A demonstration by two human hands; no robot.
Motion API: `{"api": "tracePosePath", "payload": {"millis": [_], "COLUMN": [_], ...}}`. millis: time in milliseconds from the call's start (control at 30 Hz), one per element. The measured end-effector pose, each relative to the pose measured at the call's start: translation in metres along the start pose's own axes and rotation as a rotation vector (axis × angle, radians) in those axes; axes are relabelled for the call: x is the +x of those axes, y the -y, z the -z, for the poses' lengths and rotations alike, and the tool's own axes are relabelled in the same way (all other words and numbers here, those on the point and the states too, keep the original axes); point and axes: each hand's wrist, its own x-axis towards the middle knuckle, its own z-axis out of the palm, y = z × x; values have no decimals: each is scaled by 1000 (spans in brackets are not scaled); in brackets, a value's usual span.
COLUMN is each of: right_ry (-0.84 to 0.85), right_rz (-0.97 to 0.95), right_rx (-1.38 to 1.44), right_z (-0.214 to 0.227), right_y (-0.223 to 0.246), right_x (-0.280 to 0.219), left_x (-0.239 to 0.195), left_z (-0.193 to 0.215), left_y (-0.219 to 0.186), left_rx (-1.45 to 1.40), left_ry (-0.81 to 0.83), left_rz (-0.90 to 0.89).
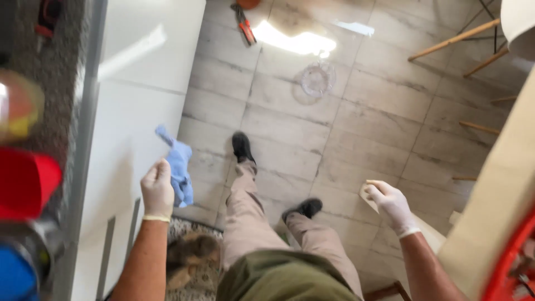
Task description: Cleaning a tiled floor by hand using a cloth and a bowl of water, including wiping, rinsing, and wringing actions.
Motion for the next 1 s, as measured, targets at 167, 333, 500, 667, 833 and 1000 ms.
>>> {"api": "tracePosePath", "payload": {"millis": [167,333,500,667,833,1000], "right_ry": [-14,116,217,144,-208,-185], "right_rz": [-52,-6,152,416,773,512], "right_rx": [35,20,-116,-336,-685,-830], "right_z": [-65,-149,-268,-382,-468,-490], "right_y": [50,161,207,245,285,353], "right_x": [98,216,399,553,697,761], "left_x": [78,158,222,280,326,353], "left_z": [-42,-91,-172,-251,-290,-283], "left_y": [-65,-30,-33,15,58,71], "left_rx": [75,83,69,73,56,134], "left_ry": [137,194,164,168,198,296], "left_rz": [155,224,305,272,177,-282]}}
